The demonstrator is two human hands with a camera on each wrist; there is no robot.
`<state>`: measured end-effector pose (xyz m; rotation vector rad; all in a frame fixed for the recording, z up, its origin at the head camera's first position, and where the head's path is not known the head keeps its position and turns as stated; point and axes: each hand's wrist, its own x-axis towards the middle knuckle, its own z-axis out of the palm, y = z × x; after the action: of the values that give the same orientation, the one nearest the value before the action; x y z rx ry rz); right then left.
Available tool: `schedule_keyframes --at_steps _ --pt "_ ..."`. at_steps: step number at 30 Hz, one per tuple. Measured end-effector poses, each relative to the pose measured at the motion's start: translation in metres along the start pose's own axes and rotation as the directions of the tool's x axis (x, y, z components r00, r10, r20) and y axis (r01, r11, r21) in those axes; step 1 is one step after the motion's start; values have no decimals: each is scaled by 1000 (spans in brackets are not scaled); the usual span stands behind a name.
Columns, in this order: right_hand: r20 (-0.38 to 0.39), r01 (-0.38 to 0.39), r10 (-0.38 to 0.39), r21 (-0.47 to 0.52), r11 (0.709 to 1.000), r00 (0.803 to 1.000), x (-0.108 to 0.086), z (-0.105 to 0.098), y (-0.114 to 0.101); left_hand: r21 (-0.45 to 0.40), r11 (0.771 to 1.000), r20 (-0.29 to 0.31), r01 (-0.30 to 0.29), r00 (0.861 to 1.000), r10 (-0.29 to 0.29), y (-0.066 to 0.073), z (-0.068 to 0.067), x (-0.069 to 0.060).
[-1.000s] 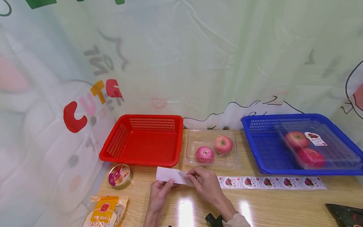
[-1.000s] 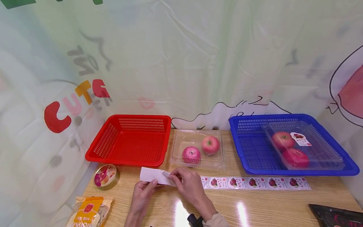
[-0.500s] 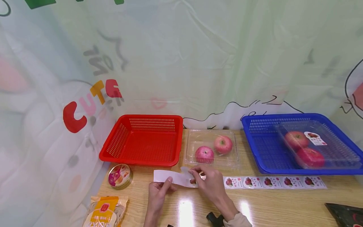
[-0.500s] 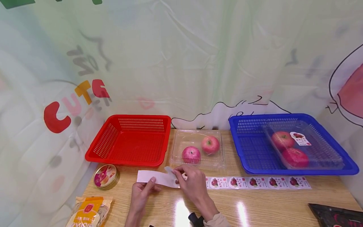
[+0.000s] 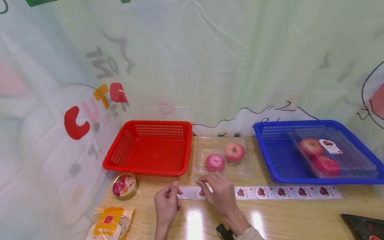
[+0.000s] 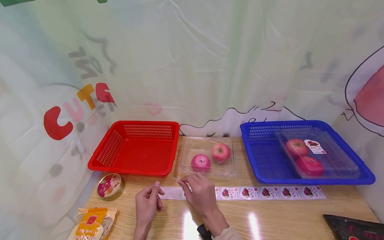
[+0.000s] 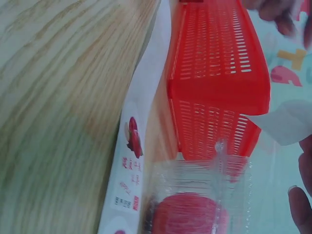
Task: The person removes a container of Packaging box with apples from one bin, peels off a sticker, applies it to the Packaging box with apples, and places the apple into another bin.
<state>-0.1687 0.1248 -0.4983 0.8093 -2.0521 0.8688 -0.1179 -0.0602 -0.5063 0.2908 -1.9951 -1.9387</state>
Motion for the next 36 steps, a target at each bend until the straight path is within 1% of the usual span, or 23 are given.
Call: schedule_keyframes --at_steps 2,5,8,12,17,21,26,28,29,31,32,33,34,35,36 --pt "-1 27 -27 4 1000 1000 1 0 -2 -1 999 75 36 997 -36 7 3 1" --pt "6 53 -54 15 998 999 3 -2 -4 9 996 149 85 985 -85 15 7 4" --pt "12 74 -74 19 997 997 5 -3 -5 25 993 200 117 972 -119 22 8 7" --pt "17 86 -86 16 996 996 7 -6 -7 26 990 251 137 958 -139 29 9 9" --pt "22 96 -97 14 995 995 8 -9 -8 11 982 293 189 938 -184 36 9 12" --pt "17 112 -112 7 994 994 10 -10 -10 16 977 305 213 929 -208 40 10 15" --pt "13 122 -122 14 992 992 10 -12 -9 47 978 320 203 925 -208 42 12 17" --pt "7 105 -105 42 994 994 9 -13 -7 52 980 331 194 922 -200 43 13 17" --pt "0 90 -90 60 994 996 9 -14 -6 49 981 337 187 922 -193 44 14 17" --pt "-9 24 -24 101 995 1000 9 -16 -3 32 984 348 175 921 -176 46 14 17" --pt "-9 -31 32 126 992 999 9 -18 -2 24 986 352 167 921 -165 48 14 18" --pt "-3 -99 101 155 983 995 9 -20 -1 14 987 357 157 922 -152 49 14 18" --pt "12 -185 186 184 965 983 10 -22 0 1 989 362 150 922 -140 51 14 18" --pt "43 -291 289 225 930 956 10 -25 1 -11 990 367 139 922 -126 52 14 19" --pt "95 -410 399 266 873 912 11 -27 2 -23 991 372 129 921 -112 54 14 20"
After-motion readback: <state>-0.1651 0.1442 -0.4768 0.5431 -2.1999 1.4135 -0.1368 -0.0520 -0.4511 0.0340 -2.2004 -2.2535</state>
